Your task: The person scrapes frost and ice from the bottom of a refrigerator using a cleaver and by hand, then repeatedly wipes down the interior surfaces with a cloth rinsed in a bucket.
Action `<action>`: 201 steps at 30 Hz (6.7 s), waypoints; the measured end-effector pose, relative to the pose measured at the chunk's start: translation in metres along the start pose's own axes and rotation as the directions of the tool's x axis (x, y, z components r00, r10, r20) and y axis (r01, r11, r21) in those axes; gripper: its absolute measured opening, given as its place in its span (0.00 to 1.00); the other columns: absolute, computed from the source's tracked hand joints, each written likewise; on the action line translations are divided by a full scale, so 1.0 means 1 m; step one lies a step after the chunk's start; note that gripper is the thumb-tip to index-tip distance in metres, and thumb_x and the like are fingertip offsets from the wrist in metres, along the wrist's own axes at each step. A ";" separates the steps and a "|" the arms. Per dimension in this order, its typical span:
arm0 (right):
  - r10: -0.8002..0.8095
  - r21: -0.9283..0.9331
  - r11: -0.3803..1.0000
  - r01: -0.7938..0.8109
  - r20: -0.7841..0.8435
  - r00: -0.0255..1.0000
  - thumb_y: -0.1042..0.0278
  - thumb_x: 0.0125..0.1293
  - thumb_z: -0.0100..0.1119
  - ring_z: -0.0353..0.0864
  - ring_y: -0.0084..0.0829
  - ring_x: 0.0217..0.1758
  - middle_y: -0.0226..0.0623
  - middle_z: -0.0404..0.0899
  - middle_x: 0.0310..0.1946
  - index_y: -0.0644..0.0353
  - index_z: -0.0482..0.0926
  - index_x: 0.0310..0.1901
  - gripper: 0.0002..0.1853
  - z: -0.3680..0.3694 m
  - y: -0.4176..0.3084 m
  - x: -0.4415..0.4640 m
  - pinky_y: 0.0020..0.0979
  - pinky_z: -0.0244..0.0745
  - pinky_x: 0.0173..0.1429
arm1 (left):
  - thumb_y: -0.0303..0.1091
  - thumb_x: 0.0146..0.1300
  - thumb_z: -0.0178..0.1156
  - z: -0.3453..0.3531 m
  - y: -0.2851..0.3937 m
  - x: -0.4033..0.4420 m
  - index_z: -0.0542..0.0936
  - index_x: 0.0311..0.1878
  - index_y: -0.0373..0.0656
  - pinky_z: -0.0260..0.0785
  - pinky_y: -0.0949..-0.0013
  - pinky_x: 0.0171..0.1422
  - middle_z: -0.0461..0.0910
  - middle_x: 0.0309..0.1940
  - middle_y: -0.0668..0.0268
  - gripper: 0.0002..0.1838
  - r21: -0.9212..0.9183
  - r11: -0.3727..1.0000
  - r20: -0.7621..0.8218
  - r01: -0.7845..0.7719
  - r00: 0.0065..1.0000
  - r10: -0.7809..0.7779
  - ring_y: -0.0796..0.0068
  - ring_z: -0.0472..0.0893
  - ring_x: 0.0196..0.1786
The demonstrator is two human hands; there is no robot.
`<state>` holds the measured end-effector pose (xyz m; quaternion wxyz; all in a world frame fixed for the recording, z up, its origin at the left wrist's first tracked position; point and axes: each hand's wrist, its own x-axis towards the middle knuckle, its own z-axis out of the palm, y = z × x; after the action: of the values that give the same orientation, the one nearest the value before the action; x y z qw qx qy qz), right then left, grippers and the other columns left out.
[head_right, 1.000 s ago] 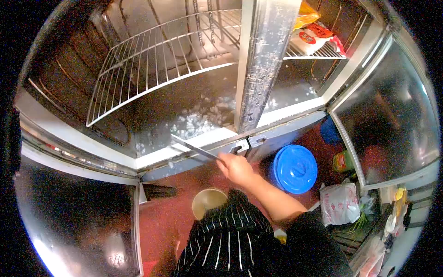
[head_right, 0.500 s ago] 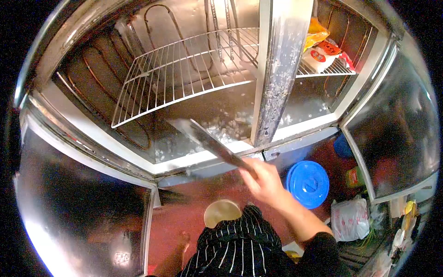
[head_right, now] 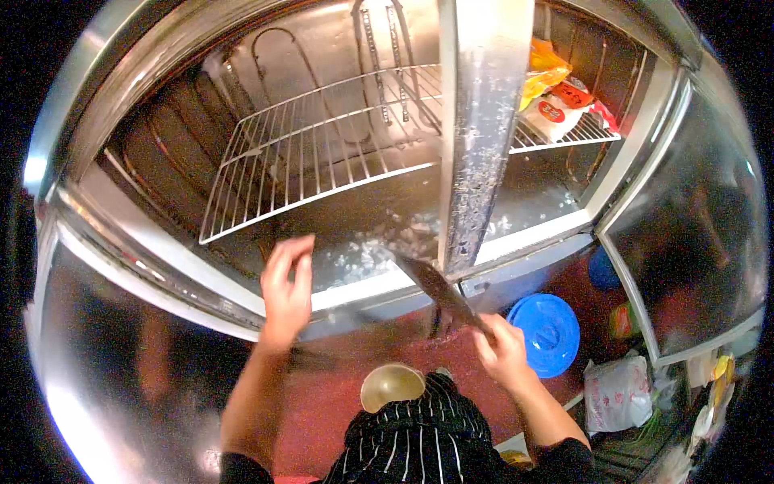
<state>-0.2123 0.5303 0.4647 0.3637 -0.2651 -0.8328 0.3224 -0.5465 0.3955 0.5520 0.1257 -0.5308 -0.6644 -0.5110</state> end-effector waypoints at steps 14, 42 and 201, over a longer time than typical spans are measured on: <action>0.463 -0.109 0.882 -0.459 0.007 0.887 0.70 0.67 0.65 0.85 0.50 0.37 0.50 0.85 0.38 0.63 0.84 0.47 0.09 -0.036 0.094 -0.066 0.42 0.80 0.42 | 0.33 0.64 0.58 0.181 0.046 0.218 0.79 0.62 0.40 0.66 0.57 0.74 0.78 0.64 0.49 0.23 0.144 0.976 0.734 -0.161 0.679 0.004 0.49 0.75 0.68; 0.535 0.108 0.842 -0.529 -0.035 0.844 0.69 0.69 0.65 0.65 0.26 0.20 0.37 0.68 0.17 0.64 0.81 0.42 0.07 -0.004 0.147 -0.110 0.34 0.63 0.26 | 0.32 0.64 0.68 0.118 0.027 0.142 0.79 0.52 0.40 0.72 0.77 0.45 0.81 0.40 0.69 0.15 -0.353 0.817 0.472 0.456 0.841 -0.265 0.82 0.79 0.39; -0.399 0.045 0.862 0.506 0.676 0.620 0.61 0.77 0.50 0.63 0.46 0.78 0.46 0.71 0.70 0.60 0.71 0.69 0.24 0.407 0.017 0.110 0.44 0.58 0.81 | 0.37 0.68 0.53 -0.045 -0.082 -0.623 0.82 0.57 0.45 0.68 0.51 0.68 0.81 0.59 0.57 0.18 0.749 0.612 0.618 0.254 0.062 -0.783 0.57 0.78 0.64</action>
<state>-0.5903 0.4758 0.2853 0.0915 0.0595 -0.9672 0.2292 -0.3792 0.0067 0.0850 -0.3628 -0.3812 -0.8484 0.0572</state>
